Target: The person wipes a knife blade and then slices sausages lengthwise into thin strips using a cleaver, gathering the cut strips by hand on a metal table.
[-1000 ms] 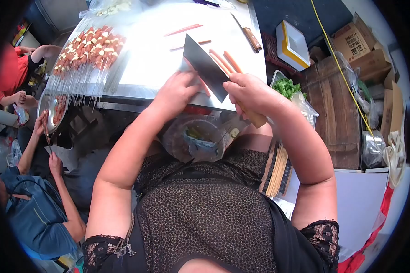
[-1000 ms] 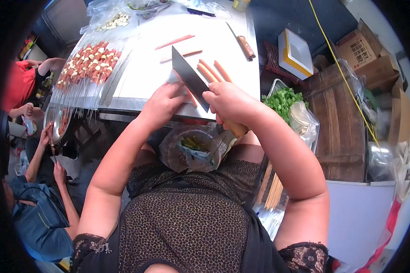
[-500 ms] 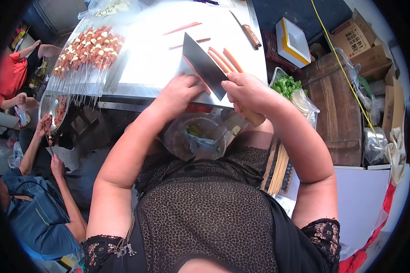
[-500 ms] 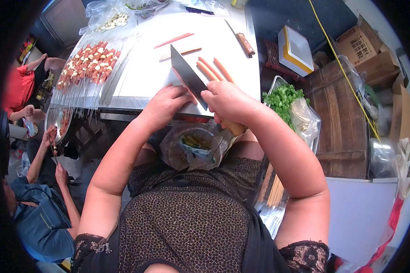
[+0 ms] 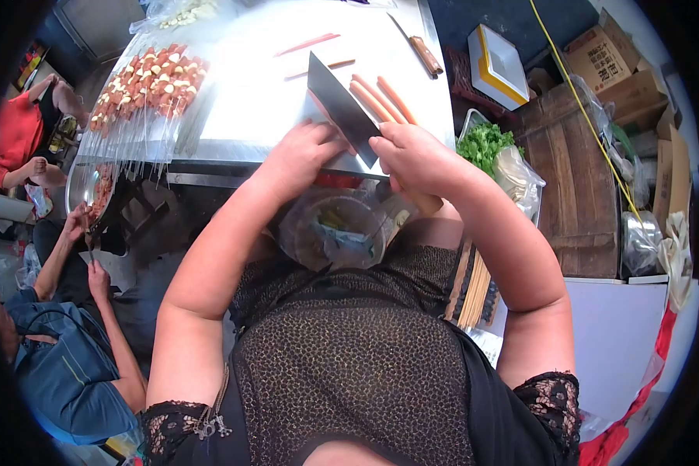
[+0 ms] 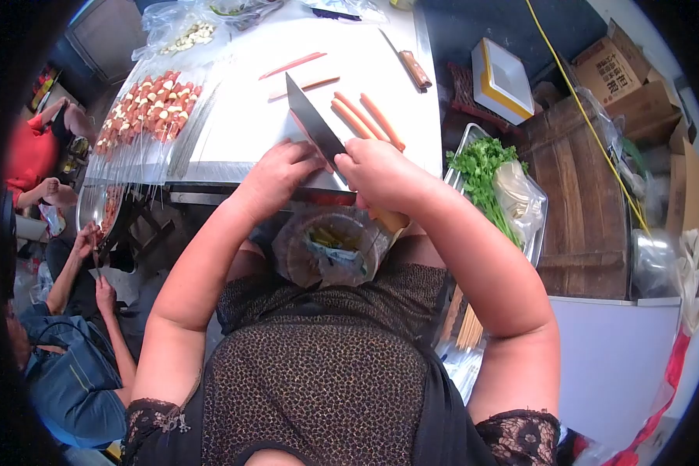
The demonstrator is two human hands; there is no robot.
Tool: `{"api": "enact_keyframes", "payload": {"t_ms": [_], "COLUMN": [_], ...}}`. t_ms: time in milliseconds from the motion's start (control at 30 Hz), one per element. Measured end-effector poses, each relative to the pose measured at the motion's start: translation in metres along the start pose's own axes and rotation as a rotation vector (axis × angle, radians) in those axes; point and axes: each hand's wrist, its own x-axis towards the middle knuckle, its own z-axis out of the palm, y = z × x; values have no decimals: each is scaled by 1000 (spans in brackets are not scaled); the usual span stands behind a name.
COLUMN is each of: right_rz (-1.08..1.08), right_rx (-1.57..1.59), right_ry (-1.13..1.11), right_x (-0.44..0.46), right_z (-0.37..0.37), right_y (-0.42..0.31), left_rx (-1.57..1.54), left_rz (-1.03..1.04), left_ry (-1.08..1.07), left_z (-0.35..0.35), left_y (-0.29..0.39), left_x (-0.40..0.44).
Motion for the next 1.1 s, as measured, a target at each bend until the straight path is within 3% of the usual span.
{"api": "enact_keyframes", "payload": {"t_ms": [300, 367, 433, 500, 533, 567, 633, 700, 900, 1033, 1100], "right_rz": [12, -15, -40, -45, -115, -130, -212, -243, -206, -148, -178], "right_rx": [-29, 167, 269, 755, 887, 890, 1108, 1158, 1379, 1508, 1549], "right_ry": [63, 79, 69, 119, 80, 69, 33, -2, -135, -196, -220], "right_x": [2, 3, 1, 2, 7, 11, 17, 22, 33, 31, 27], "right_z": [15, 11, 7, 13, 14, 17, 16, 13, 15, 17, 14], "right_y": [12, 25, 37, 54, 64, 70, 75, 79, 105, 123, 128], "left_rx": [35, -128, -179, -935, -1210, -1192, -1725, -1724, -1407, -1393, -1353], "left_rz": [4, -232, -299, -698, -867, -864, -990, -931, -1116, -1157, -1112], "left_ry": [-36, 89, 190, 511, 519, 527, 276, 296, 127, 83, -59], "left_z": [1, 2, 4, 23, 17, 14, 11, 13, 7, -2, -13], "left_y": [-2, -1, -6, -12, -5, -5, -11, -11, -17, -14, -13], "left_x": [-3, -1, 6, 11, 20, 23, 32, 37, 46, 51, 58]}}
